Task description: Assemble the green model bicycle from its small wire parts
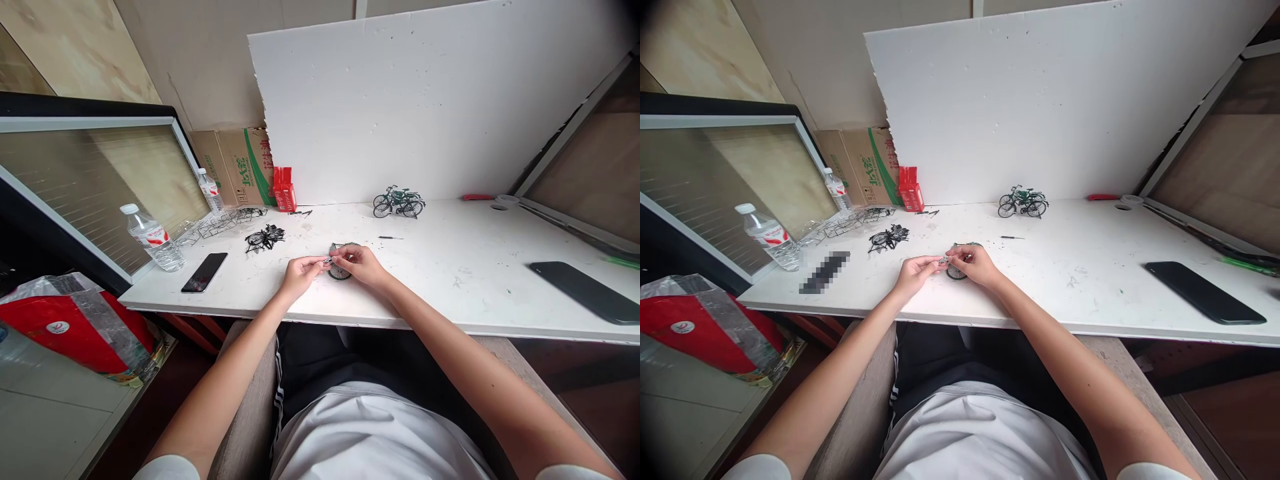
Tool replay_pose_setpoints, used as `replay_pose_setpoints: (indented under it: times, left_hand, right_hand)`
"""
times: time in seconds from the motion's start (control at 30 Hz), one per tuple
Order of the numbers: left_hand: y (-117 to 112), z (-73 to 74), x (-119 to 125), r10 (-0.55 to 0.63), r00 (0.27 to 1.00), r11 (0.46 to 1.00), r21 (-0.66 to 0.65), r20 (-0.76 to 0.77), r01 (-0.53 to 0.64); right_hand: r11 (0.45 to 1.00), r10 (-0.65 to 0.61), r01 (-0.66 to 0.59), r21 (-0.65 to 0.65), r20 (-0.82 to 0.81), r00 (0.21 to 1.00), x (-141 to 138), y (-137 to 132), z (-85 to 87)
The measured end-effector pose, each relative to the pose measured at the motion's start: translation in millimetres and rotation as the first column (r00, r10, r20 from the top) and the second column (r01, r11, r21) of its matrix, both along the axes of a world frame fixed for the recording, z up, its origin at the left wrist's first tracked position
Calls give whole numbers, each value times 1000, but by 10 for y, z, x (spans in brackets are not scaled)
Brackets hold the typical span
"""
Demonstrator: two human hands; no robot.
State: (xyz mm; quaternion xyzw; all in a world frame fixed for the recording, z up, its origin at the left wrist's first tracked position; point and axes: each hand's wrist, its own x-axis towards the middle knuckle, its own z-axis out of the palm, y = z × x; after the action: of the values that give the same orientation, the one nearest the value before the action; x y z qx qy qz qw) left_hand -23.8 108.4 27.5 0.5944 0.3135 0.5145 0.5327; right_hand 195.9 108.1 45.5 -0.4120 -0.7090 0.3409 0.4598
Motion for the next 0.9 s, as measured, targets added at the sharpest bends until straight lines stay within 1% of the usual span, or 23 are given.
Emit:
replay_pose_setpoints:
  times: [0.17,0.4,0.53,0.63,0.9]
  left_hand:
    - [-7,39,0,7,1000,1000,-14,-17,-7]
    - [-16,69,-20,-26,999,999,-42,-21,25]
    - [-24,88,-31,-36,999,998,-53,-21,35]
    - [-30,105,-37,-47,999,996,-78,-10,46]
    - [-54,136,-47,-63,997,986,-150,42,68]
  right_hand:
    - [1000,2,-3,16,20,1000,-20,-29,48]
    - [1000,24,-24,9,58,998,-33,-65,105]
    - [995,92,-91,-41,26,995,-26,-65,113]
    - [990,131,-131,-55,5,991,-23,-73,126]
    - [991,114,-114,-68,-7,994,-29,-93,154]
